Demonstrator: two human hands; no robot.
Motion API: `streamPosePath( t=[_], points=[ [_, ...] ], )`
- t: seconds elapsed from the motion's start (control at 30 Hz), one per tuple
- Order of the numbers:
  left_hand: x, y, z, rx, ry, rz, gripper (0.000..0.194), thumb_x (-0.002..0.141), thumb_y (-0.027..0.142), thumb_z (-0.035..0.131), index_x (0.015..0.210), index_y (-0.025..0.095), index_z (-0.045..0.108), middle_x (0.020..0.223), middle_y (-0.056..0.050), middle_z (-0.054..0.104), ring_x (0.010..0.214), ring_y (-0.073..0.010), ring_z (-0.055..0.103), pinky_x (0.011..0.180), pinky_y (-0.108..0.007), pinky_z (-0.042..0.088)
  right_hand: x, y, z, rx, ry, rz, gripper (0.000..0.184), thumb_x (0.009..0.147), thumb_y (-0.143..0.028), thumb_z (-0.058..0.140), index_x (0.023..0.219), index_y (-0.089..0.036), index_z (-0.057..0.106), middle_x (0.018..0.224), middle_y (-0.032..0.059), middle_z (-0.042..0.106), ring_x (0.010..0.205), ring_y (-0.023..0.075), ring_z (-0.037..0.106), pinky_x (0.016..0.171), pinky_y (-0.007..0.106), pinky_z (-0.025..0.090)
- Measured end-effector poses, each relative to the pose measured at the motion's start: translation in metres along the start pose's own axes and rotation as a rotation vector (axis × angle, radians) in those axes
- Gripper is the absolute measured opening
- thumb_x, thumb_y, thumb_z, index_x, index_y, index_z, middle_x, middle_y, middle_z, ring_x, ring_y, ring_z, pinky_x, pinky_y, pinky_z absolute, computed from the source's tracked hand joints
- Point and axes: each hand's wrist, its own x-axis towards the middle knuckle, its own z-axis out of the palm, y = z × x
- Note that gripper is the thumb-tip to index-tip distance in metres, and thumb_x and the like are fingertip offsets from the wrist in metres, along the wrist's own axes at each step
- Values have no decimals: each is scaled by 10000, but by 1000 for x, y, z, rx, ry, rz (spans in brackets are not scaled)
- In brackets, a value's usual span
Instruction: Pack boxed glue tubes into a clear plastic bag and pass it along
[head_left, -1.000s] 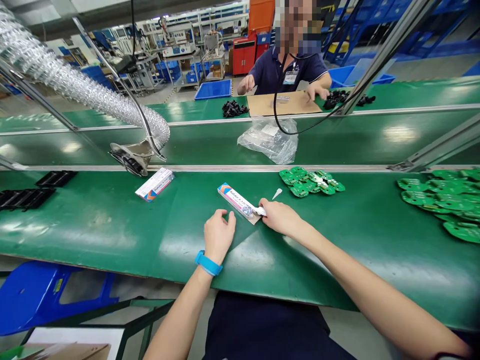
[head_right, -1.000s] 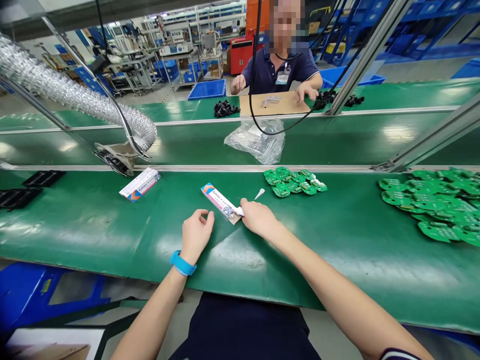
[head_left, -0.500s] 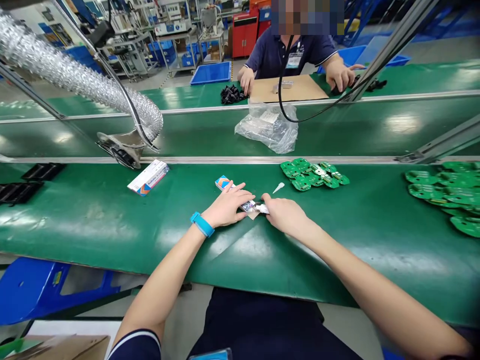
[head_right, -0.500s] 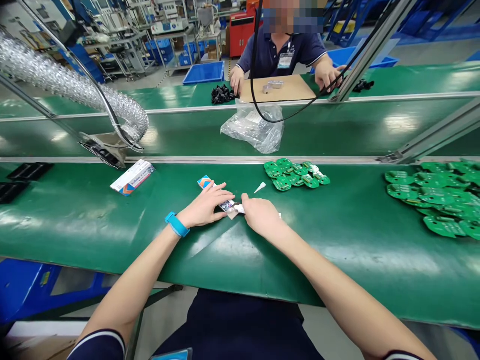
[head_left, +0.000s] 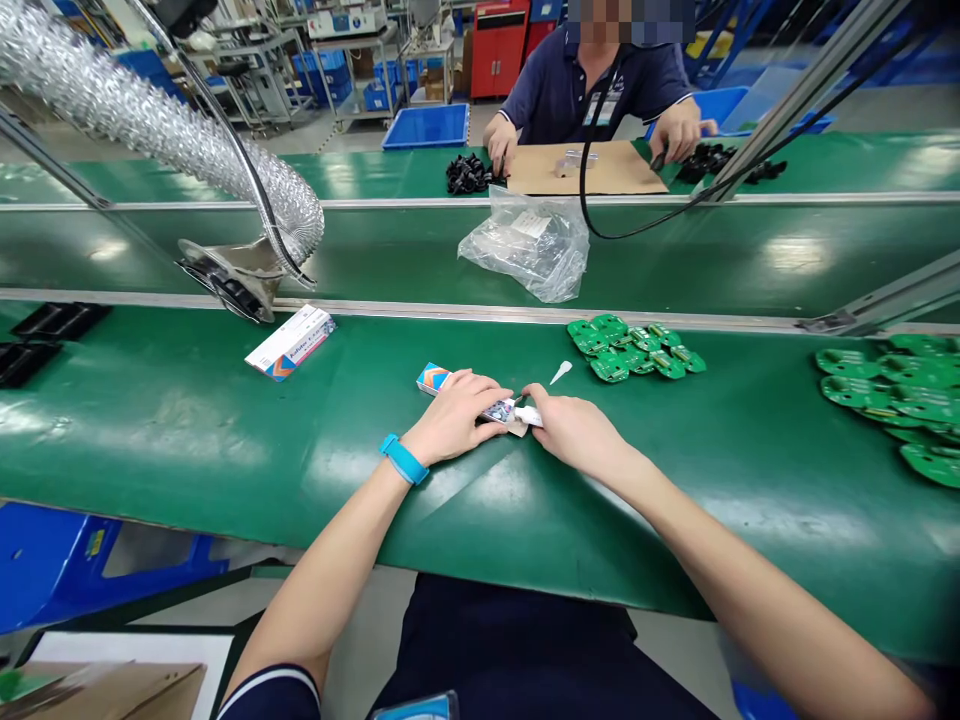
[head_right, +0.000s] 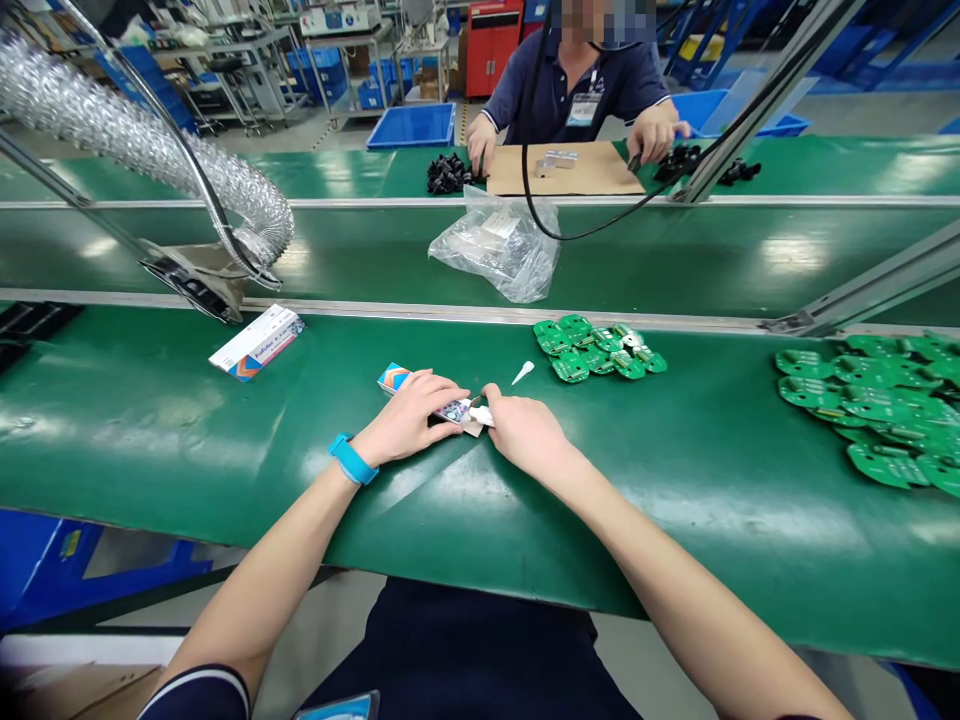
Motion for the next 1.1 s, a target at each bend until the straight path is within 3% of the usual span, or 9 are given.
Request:
streamPosePath(
  t=[0.37, 0.63, 1.1],
  points=[
    [-3, 3, 5, 76, 39, 3, 413, 912, 433, 639, 1250, 197, 623, 1170, -76, 680, 1070, -244, 590, 944, -421, 460, -1, -3, -2, 74, 39, 42, 355, 982, -314, 511, 1297, -160, 458, 885, 95, 729, 806, 271, 705, 600, 292, 373],
    [-4, 7, 6, 249, 126, 110, 353, 1002, 428, 492, 1168, 155, 642, 1071, -83, 721, 974, -219, 639, 853, -386, 482, -4, -4, -6, 115, 45, 58, 416, 954, -255, 536, 1350, -166, 445, 946, 105, 742, 861, 285, 712, 627, 298, 382],
    [-7, 7, 16, 325, 23, 204, 317, 1057, 338, 363, 1066, 149, 618, 961, -99, 696, 892, -214, 627, 819, -387, 469, -1, 5, 1, 17, 29, -43, 478, 937, -209, 495, 1408, -184, 418, 940, 97, 745, 835, 277, 715, 636, 297, 399]
  ],
)
